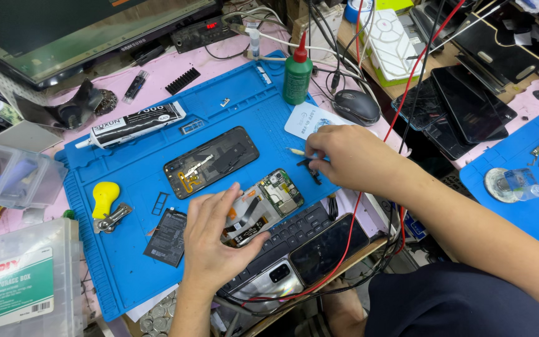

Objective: The person uses multimeter probes to test components on a mobile phone motherboard, then handles a phone battery and the internal chassis assembly.

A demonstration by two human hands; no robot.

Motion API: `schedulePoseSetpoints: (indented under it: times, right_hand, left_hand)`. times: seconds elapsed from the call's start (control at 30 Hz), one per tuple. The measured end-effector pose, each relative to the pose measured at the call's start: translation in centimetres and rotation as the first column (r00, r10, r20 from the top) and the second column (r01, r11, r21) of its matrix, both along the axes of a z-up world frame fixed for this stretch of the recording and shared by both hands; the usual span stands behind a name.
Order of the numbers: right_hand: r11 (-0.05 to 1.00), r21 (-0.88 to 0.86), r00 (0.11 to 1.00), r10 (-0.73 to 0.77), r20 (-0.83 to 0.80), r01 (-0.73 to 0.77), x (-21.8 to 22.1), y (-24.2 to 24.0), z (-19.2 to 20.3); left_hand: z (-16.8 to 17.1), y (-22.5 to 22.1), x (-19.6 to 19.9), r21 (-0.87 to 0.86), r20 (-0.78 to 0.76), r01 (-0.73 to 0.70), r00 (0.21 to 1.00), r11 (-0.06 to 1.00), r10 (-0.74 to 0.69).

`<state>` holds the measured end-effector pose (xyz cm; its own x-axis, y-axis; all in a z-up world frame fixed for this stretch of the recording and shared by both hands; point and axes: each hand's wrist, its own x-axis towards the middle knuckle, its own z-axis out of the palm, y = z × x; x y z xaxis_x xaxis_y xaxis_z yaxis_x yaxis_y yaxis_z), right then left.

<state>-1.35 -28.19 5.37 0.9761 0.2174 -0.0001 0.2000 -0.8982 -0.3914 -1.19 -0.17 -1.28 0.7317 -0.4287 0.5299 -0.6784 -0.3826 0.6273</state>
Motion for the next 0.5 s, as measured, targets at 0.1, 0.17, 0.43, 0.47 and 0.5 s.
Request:
schedulePoseSetpoints:
  times: [0.1, 0.17, 0.43, 0.47, 0.5]
  right_hand:
    - [0.974, 0.218, 0.991, 0.085, -0.1, -0.062, -0.1, 0.3, 0.4]
    - [0.939, 0.342, 0.966, 0.123, -0.229, -0.039, -0.3, 1.0, 0.5]
    - [0.885, 0.454, 0.94, 0.058, -0.336, 0.108, -0.3, 2.0, 0.0]
    - [0.88, 0.459, 0.94, 0.049, -0.338, 0.119, -0.2, 1.9, -0.1]
    - [0.874, 0.471, 0.944, 0.042, -0.327, 0.124, -0.2, 1.8, -0.3]
  left_hand:
    - [-0.1, 0.2, 0.0, -0.027, 0.024, -0.018, 1.0, 0.999, 0.018]
    - [-0.1, 0.3, 0.0, -0.039, 0.043, -0.038, 0.998, 0.999, 0.039]
    - [-0.3, 0.5, -0.1, -0.032, 0.071, -0.083, 0.994, 0.996, 0.085]
    - [-0.3, 0.5, -0.2, -0.034, 0.068, -0.082, 0.994, 0.996, 0.084]
    - [-0.3, 0.5, -0.2, -0.034, 0.065, -0.08, 0.994, 0.996, 0.082]
